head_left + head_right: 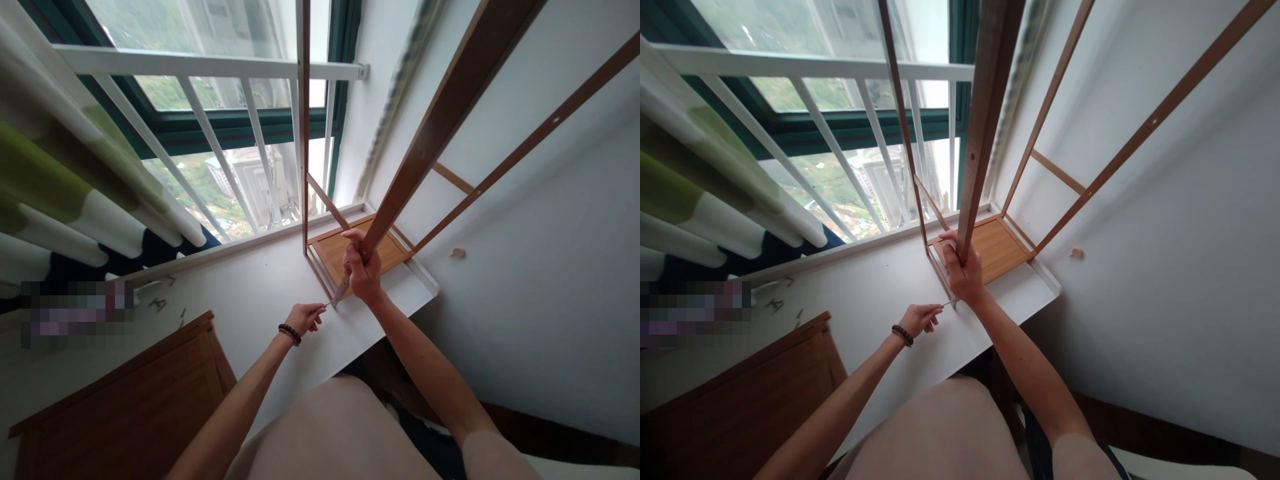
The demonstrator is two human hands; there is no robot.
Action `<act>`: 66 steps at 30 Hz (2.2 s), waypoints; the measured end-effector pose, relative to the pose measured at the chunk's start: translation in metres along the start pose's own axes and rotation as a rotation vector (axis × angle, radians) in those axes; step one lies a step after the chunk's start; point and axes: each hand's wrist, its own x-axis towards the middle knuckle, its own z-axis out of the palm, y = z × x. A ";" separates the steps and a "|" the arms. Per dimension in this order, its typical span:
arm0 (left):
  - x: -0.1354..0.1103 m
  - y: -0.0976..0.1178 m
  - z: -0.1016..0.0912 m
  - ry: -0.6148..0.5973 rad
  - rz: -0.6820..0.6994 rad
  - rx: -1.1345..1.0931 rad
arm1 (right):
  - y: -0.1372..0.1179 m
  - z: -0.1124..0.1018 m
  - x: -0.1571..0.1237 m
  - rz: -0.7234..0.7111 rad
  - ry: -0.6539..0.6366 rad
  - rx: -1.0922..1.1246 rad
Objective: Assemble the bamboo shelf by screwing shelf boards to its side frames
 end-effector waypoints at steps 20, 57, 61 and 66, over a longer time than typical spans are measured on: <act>-0.007 0.002 0.000 0.187 0.221 0.227 | 0.002 0.002 -0.001 0.015 -0.008 -0.001; -0.005 0.018 0.004 -0.219 -0.504 -0.852 | 0.053 -0.002 -0.034 0.310 -0.091 0.093; -0.004 0.015 0.002 -0.258 -0.515 -0.949 | 0.055 0.001 -0.034 0.279 -0.025 0.041; -0.003 0.018 0.003 -0.207 -0.576 -1.007 | 0.058 0.005 -0.033 0.258 0.021 -0.009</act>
